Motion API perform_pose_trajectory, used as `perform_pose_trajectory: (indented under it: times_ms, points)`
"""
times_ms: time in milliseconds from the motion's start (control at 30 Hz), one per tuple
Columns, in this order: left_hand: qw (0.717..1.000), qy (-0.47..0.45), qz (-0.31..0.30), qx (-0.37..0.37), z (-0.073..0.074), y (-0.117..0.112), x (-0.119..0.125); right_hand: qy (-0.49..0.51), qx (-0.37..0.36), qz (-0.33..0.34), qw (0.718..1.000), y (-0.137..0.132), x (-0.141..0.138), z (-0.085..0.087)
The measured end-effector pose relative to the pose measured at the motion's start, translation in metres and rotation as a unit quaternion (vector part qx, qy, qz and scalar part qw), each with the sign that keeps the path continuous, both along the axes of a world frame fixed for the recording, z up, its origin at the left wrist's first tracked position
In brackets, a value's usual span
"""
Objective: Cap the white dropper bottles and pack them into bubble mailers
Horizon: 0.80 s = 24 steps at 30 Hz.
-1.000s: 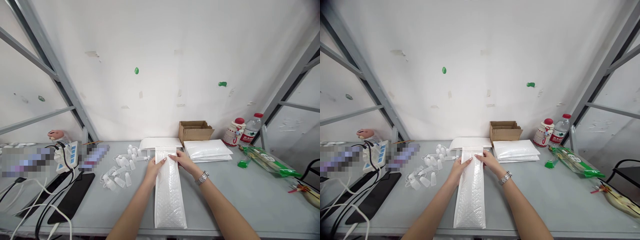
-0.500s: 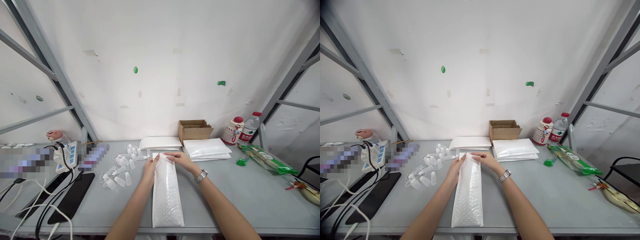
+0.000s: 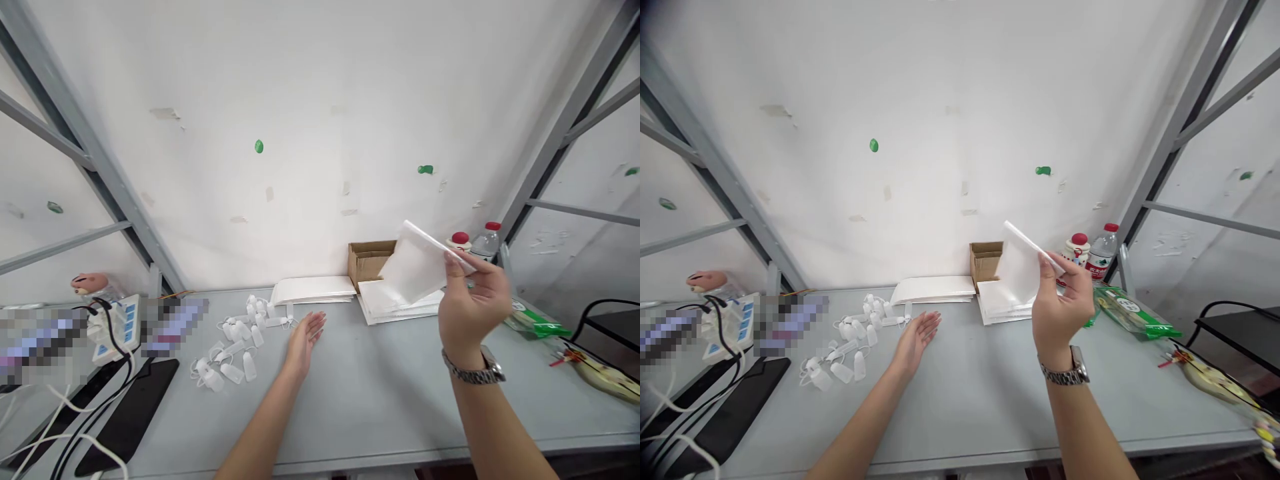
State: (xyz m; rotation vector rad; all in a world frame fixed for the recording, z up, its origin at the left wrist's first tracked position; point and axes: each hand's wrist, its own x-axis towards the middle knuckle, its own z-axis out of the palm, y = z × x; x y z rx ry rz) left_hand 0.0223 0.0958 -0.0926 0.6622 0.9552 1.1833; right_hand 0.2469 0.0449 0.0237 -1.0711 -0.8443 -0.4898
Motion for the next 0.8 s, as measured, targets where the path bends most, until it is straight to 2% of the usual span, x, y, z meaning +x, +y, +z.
perform_pose_trajectory:
  times_ms: [33,100,167,267,333,367,467,667,800]
  points:
    - [1.0,0.005,0.001,0.001,-0.001,0.0,0.0,-0.057,0.01,-0.04,0.998,0.0,0.004,0.0]
    - [1.0,0.017,0.001,0.002,-0.002,0.0,0.001,-0.183,-0.033,-0.065,0.98,0.007,0.01,-0.015]
    - [1.0,0.027,0.005,0.002,-0.003,0.0,0.002,-0.302,-0.125,-0.038,0.944,0.022,0.017,-0.046]
    - [0.999,0.031,0.016,0.004,-0.004,0.0,0.002,-0.434,-0.247,0.019,0.866,0.045,0.029,-0.097]
    - [0.999,0.029,0.02,0.006,-0.004,0.001,0.002,-0.475,-0.283,0.037,0.832,0.056,0.035,-0.121]
    - [0.999,0.029,0.018,0.007,-0.004,0.001,0.002,-0.486,-0.289,0.045,0.823,0.06,0.037,-0.127]
    - [0.999,0.03,0.011,0.003,-0.004,0.0,0.003,-0.492,-0.28,0.066,0.822,0.068,0.039,-0.129]
    - [1.0,0.028,0.013,0.001,-0.006,0.001,0.003,-0.429,-0.249,0.087,0.864,0.076,0.032,-0.118]
    - [1.0,0.026,0.012,0.002,-0.006,0.001,0.002,-0.464,-0.277,0.092,0.836,0.076,0.023,-0.12]
